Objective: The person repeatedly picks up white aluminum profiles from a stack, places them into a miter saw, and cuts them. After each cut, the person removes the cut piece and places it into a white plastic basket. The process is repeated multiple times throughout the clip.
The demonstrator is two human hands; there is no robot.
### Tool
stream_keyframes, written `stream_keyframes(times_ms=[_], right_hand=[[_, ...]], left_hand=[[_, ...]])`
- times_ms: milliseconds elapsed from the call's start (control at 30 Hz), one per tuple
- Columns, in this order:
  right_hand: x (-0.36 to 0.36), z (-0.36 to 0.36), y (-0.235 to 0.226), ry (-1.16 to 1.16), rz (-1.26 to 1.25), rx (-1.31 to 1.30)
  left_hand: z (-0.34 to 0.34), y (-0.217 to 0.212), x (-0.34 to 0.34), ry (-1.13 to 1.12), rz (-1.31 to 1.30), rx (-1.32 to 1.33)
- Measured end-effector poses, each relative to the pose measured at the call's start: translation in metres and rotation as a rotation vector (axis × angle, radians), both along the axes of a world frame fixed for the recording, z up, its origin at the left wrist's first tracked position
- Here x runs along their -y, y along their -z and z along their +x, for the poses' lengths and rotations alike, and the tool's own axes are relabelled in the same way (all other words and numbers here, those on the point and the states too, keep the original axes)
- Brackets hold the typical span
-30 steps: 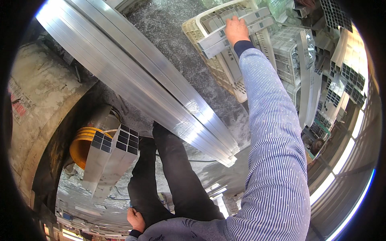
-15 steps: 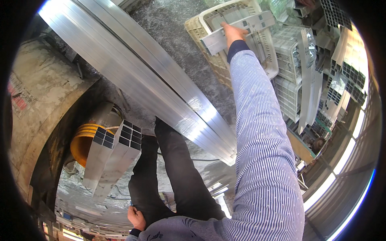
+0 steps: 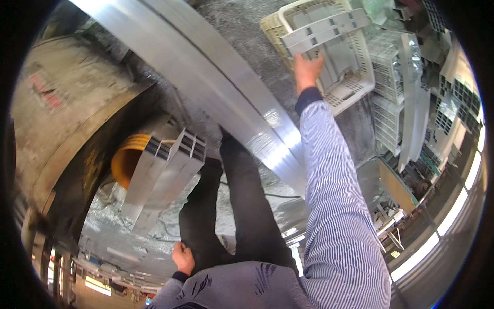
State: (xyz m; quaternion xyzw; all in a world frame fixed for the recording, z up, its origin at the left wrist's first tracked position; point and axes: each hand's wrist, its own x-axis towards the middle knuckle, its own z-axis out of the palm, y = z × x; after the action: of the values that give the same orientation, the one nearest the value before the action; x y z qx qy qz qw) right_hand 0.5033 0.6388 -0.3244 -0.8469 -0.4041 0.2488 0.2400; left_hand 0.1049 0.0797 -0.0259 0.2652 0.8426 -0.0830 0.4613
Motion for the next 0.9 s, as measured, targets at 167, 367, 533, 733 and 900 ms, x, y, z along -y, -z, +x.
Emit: stream_keyframes(times_ms=[167,367,533,733,900], right_hand=[[0.149,-0.073,-0.039,0.000,-0.246,-0.315],[0.246,-0.186,-0.145,-0.229,-0.238,-0.515],[0.236,-0.251,-0.216,-0.683,0.007,-0.426],[0.210,-0.343,-0.212,-1.154,-0.192,0.017],[0.207,-0.388,-0.184,-1.179,-0.425,0.162]], left_hand=[[-0.007,-0.004,0.007,0.052,0.021,0.022],[-0.010,-0.005,0.016,0.230,-0.051,0.013],[-0.006,-0.006,0.020,0.288,-0.011,-0.002],[0.003,-0.014,0.030,0.302,0.046,-0.019],[0.006,-0.028,0.044,0.208,0.087,-0.067]])
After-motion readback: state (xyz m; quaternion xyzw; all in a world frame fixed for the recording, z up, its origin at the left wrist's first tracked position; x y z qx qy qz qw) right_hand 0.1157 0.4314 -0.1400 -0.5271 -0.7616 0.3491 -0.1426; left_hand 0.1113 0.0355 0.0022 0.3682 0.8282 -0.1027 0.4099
